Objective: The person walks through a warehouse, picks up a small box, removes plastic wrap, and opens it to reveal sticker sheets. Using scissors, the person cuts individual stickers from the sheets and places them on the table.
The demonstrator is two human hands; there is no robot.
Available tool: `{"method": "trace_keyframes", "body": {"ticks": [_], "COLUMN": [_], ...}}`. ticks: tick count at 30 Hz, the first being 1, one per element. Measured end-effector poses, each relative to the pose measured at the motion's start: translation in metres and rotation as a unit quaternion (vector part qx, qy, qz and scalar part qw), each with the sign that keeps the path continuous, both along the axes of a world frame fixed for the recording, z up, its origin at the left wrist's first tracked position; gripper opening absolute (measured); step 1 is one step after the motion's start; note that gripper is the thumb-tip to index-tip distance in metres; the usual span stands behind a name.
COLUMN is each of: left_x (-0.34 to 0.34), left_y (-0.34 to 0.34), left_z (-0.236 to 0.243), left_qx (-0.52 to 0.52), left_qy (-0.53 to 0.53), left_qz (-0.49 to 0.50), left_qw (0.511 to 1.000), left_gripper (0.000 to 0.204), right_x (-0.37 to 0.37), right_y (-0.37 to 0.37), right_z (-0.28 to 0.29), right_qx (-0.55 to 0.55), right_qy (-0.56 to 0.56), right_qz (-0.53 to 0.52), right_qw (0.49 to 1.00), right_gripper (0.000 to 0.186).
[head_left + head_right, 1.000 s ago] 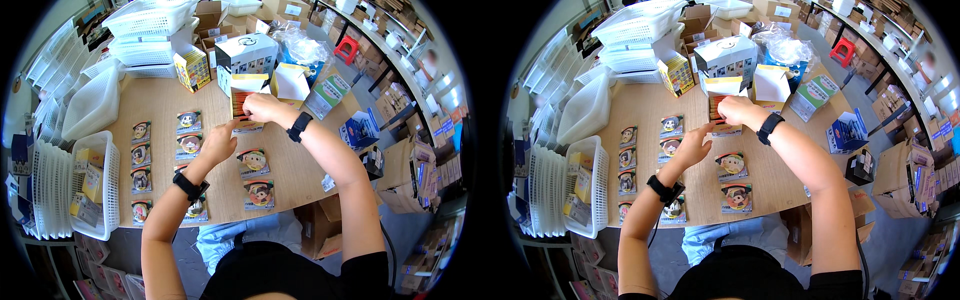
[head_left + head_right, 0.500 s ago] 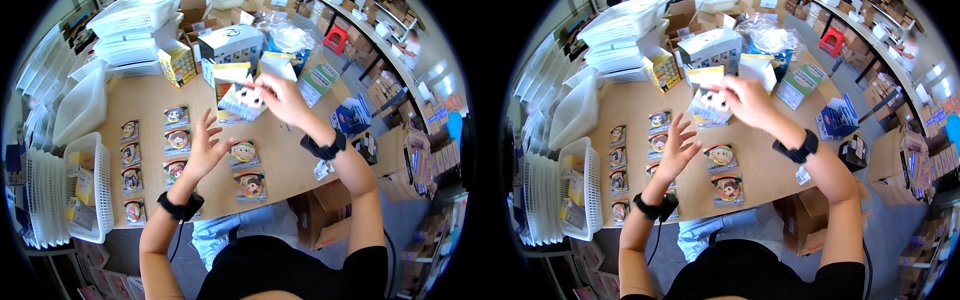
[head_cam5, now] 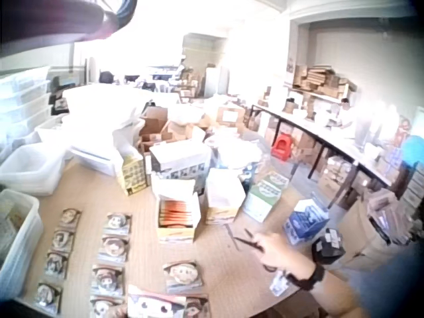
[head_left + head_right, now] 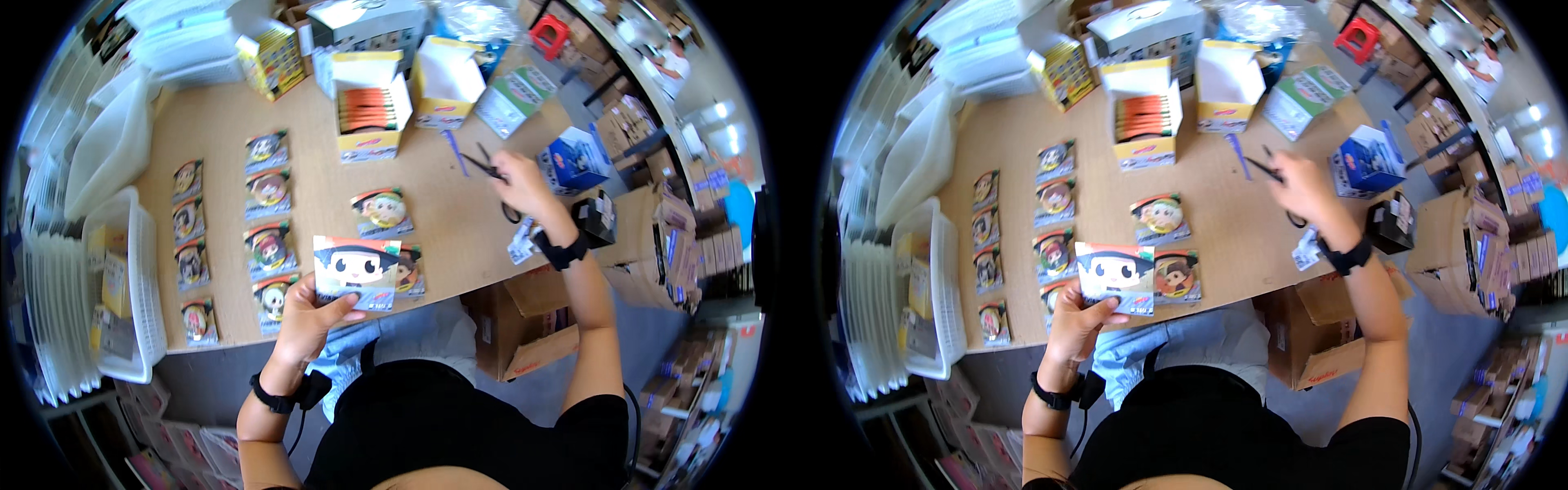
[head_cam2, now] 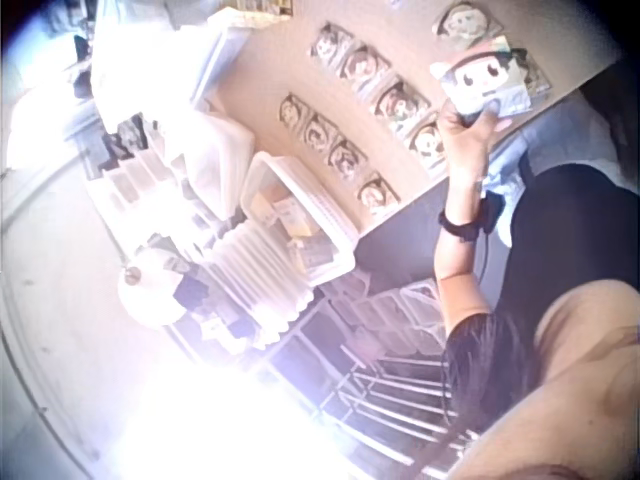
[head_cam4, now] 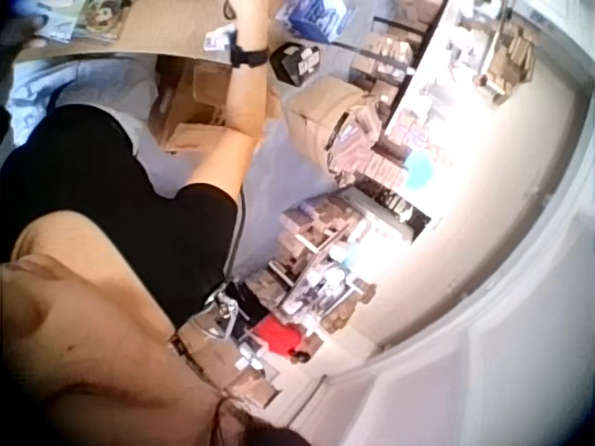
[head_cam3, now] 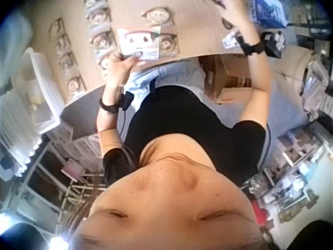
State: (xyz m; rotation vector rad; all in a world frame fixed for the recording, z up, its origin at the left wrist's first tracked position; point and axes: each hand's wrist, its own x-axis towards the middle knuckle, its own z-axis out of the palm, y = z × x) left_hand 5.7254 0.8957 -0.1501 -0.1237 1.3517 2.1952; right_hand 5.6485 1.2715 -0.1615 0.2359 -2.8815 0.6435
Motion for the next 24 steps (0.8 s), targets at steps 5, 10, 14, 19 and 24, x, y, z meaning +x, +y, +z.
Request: {"method": "trace_keyframes", "body": {"ticks": [5,10,14,19,24], "left_x": [0.003,0.009,0.011,0.013,0.02], "left_y": [-0.009,-0.023,-0.026,-0.027,-0.033], "left_z": [-0.014,-0.027,-0.025,-0.026,-0.025], "left_qx": [-0.001,-0.008,0.02,0.023,0.02], "left_qy": [-0.019,-0.024,-0.017,0.008,0.034], "left_qz": [0.007,0.028,0.046,0.064,0.077], "left_qw": [1.0,0.999,0.999,0.998,0.996], "left_gripper": [0.03,0.025,0.023,0.024,0.023], "right_x": [0.021,0.016,0.019,0.055,0.091], "right_y": [0.054,0.029,0.039,0.047,-0.031], "right_z": [-0.027,-0.021,-0.007,0.007,0.043], "right_qx": [0.066,0.086,0.006,-0.099,-0.389], "right_qy": [-0.129,-0.102,-0.115,-0.104,-0.26], "right_qz": [-0.041,-0.071,-0.094,-0.092,-0.03], "right_qw": [0.989,0.988,0.989,0.985,0.883], "right_gripper": [0.061,0.062,0.038,0.038,0.03]}}
